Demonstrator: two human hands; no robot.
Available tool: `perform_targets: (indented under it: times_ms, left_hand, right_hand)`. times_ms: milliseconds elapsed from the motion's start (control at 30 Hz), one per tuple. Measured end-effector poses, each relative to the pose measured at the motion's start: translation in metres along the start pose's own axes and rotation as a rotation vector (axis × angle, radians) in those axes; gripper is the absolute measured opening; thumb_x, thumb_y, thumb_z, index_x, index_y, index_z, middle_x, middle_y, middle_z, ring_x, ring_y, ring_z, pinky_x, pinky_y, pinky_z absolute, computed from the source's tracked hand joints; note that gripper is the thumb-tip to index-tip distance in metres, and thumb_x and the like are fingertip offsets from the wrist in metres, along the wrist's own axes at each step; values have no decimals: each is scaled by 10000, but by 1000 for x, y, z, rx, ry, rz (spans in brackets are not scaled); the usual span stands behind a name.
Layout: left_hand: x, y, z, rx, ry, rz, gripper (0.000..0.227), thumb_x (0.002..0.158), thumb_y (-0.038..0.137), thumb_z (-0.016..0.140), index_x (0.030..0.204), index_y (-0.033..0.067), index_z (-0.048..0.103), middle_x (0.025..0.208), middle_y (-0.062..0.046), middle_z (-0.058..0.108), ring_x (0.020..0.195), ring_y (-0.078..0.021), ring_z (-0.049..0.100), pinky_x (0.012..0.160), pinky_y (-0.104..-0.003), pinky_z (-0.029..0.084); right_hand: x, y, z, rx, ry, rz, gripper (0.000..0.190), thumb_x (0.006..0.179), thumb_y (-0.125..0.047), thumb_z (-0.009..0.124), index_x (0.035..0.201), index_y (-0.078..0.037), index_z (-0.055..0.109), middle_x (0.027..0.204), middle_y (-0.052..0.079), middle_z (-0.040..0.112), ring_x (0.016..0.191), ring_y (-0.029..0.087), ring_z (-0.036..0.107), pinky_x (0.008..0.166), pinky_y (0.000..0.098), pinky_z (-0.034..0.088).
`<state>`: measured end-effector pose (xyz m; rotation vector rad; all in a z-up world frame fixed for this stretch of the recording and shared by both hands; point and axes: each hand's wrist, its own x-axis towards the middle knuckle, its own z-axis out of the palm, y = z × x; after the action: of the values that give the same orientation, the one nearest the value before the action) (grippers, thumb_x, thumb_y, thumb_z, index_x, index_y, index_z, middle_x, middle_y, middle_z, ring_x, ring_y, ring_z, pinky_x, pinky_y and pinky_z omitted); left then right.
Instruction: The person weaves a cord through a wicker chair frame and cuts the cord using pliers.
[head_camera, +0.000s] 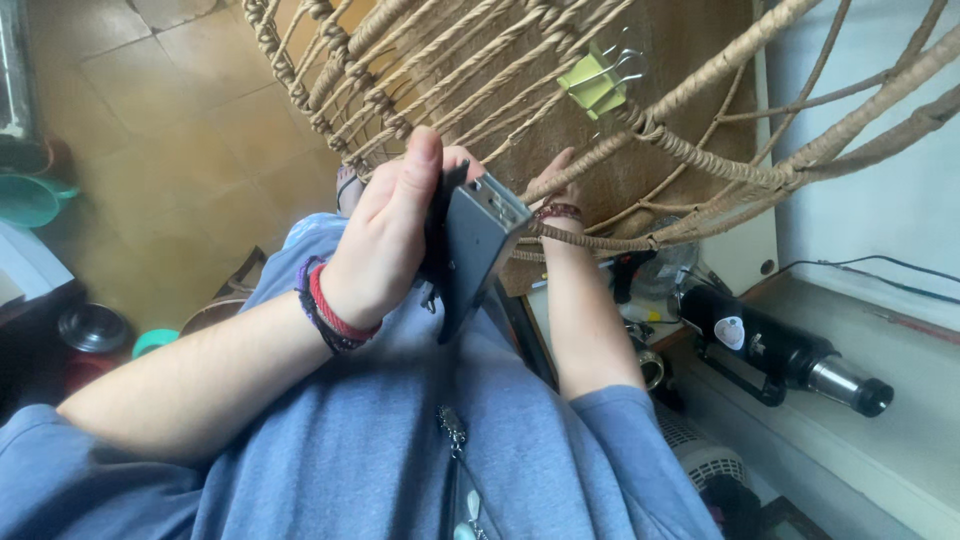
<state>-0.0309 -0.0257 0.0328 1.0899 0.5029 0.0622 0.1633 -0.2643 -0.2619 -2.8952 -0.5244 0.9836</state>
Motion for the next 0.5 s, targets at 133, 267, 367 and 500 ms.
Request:
perform_targets:
  times_ms: [133, 267, 367, 500]
  left_hand:
    - [-8, -3, -1, -116, -136, 72, 701, 945, 712, 324, 944, 84, 634, 777, 3, 657, 673, -60, 591, 597, -201, 473]
    - [-2, -26, 0, -68, -117, 189, 626, 1032, 595, 307, 980, 83, 664, 741, 16, 611, 683, -68, 538, 602, -216, 451]
    - [2, -26, 12, -74, -120, 288, 595, 1093, 494, 294, 976, 75, 701, 718, -32, 615, 711, -103, 539, 645, -254, 470]
    - [3, -20, 36, -109, -174, 449, 600, 1085, 538, 301, 1016, 76, 677, 820, -94, 614, 796, -151, 561, 701, -309, 485]
  right_hand:
    - [-52, -4, -16, -63, -24, -54, 704, 979, -311, 541, 1566, -25, 277, 1360, 320, 447, 1152, 535, 538, 956, 614, 475]
    - [-154, -5, -54, -83, -9, -302, 326, 978, -258, 574, 1204, -34, 501, 1063, 240, 543, 936, 481, 637, 813, 559, 519]
    - [-239, -39, -138, 204, -56, -612, 206, 891, -222, 688, 967, -31, 698, 917, 164, 681, 906, 393, 712, 780, 502, 557]
    - [-260, -53, -160, 594, -71, -800, 664, 682, -404, 936, 1135, 27, 711, 1065, 216, 721, 1067, 380, 685, 1038, 607, 461]
